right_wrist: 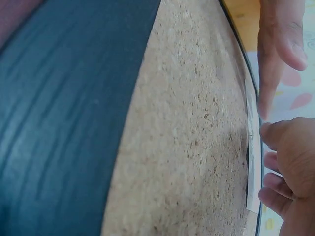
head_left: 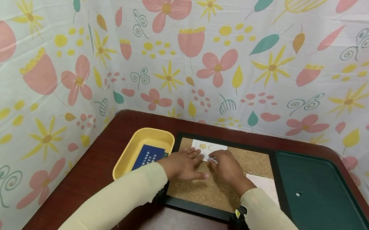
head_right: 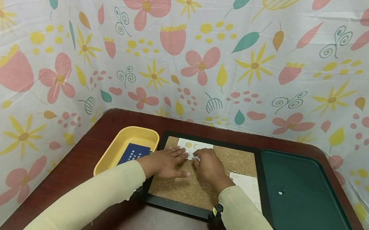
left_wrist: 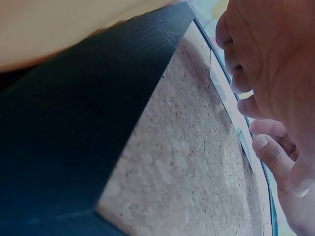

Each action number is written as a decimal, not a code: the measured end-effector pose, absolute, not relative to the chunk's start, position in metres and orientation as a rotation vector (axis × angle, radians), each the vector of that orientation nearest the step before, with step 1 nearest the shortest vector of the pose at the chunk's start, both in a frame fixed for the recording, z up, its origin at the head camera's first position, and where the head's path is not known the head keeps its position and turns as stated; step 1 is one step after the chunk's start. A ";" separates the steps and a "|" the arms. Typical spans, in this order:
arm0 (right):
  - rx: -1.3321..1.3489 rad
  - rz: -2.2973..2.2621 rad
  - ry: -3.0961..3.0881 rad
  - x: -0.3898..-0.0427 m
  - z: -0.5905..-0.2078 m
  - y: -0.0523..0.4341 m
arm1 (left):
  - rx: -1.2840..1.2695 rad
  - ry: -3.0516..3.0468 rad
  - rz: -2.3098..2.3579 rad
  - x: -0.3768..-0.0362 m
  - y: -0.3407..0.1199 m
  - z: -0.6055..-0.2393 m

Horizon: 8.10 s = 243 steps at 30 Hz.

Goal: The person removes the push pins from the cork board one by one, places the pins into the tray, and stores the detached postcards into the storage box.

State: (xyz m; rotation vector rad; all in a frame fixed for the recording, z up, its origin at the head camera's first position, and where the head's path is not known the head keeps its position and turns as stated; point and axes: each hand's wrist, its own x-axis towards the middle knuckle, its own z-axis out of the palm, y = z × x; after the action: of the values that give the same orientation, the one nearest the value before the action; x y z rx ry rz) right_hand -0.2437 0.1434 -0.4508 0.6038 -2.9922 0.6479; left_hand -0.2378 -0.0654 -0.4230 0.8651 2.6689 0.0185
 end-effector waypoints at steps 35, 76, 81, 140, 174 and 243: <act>0.602 0.349 -3.077 -0.258 -0.452 0.132 | 0.802 2.625 -0.058 -0.237 -0.060 -0.424; 0.645 0.349 -3.063 -0.262 -0.448 0.131 | 0.788 2.628 -0.038 -0.239 -0.058 -0.422; 0.643 0.373 -3.071 -0.261 -0.447 0.131 | 0.780 2.629 -0.030 -0.239 -0.059 -0.423; 0.503 0.645 -2.985 -0.238 -0.440 0.204 | 0.752 2.606 -0.027 -0.239 -0.060 -0.424; 0.487 0.599 -2.970 -0.222 -0.433 0.247 | 0.737 2.600 -0.005 -0.239 -0.059 -0.422; 0.400 0.462 -3.008 -0.203 -0.425 0.329 | 0.719 2.596 0.014 -0.238 -0.058 -0.420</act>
State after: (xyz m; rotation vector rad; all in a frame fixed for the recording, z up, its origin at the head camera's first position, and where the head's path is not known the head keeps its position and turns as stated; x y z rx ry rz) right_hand -0.2026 0.3287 -0.4246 0.3997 -3.0079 0.4624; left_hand -0.2382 -0.0583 -0.4199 0.7192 2.5962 0.0144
